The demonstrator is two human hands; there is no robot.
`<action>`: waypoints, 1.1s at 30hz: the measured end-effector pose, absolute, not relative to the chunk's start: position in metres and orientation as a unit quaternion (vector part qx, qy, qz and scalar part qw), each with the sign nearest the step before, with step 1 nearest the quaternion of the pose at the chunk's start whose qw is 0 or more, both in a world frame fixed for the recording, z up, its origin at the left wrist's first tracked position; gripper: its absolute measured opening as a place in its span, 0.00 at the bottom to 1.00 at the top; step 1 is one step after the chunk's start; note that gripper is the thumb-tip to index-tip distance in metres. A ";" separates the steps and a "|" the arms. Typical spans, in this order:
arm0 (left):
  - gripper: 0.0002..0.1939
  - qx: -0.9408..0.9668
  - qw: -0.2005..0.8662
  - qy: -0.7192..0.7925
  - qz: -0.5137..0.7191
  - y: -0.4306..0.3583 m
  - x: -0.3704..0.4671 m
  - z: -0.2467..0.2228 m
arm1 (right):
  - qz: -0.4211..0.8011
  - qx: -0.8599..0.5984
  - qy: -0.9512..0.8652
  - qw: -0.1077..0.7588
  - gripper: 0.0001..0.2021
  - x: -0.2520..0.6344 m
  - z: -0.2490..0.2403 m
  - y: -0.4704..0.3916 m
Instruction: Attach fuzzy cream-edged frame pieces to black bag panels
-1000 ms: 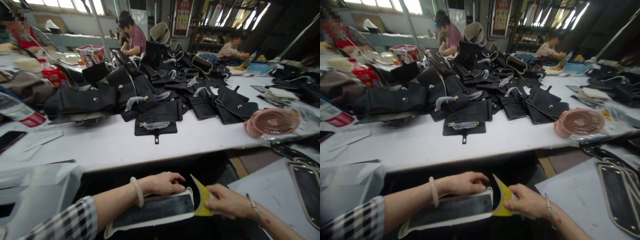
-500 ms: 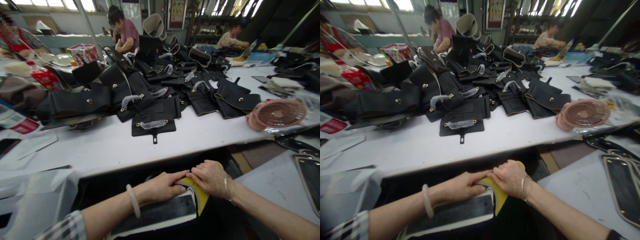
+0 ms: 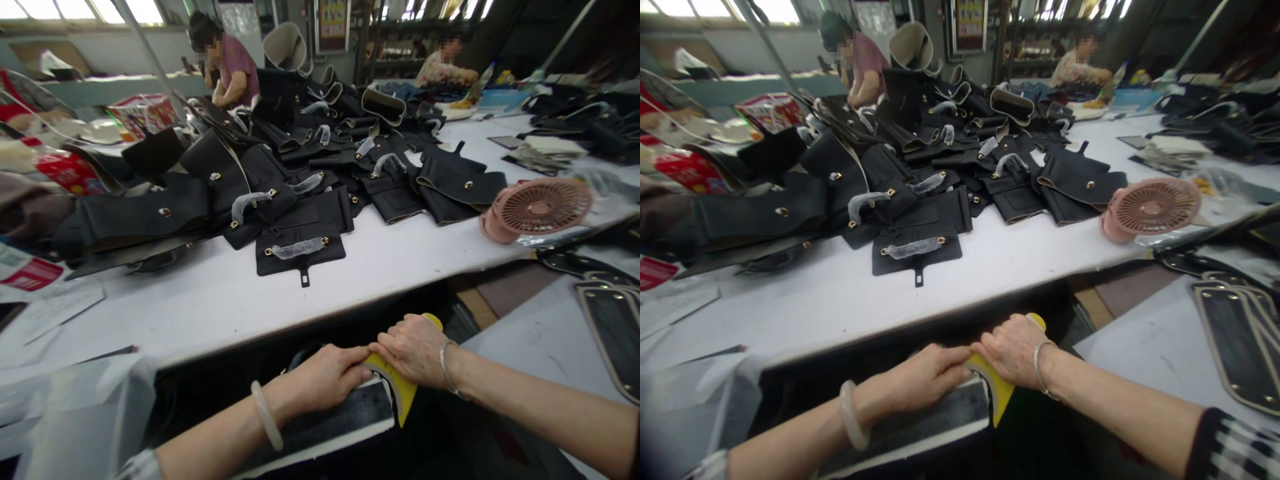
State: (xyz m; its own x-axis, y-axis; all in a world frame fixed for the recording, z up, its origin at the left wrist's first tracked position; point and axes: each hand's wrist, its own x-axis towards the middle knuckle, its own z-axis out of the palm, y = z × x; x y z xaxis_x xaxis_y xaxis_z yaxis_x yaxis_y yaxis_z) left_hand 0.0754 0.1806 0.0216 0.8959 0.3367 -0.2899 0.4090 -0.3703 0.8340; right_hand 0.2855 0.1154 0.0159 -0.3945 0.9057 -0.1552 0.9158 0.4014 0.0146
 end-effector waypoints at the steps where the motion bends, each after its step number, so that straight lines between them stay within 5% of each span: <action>1: 0.15 0.829 0.511 0.223 -0.034 0.180 0.075 0.021 | -0.038 0.550 0.831 0.069 0.24 0.285 0.016 0.114; 18: 0.18 0.842 0.505 0.189 -0.021 0.172 0.077 0.020 | -0.081 0.661 0.743 0.058 0.24 0.264 0.009 0.079; 25: 0.22 0.762 0.606 0.223 -0.051 0.177 0.075 0.015 | -0.097 0.723 0.683 0.045 0.21 0.240 0.012 0.056; 33: 0.21 0.672 0.675 0.300 -0.052 0.189 0.088 0.005 | -0.263 0.757 0.589 -0.107 0.27 0.248 0.001 0.037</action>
State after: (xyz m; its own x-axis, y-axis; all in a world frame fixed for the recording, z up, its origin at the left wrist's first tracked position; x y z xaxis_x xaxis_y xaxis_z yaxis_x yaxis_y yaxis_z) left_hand 0.0881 0.1886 0.0054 0.8145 0.3328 -0.4752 0.4738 0.0910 0.8759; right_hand 0.2476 0.0373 0.0010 0.1673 0.9476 -0.2721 0.8356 -0.2828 -0.4710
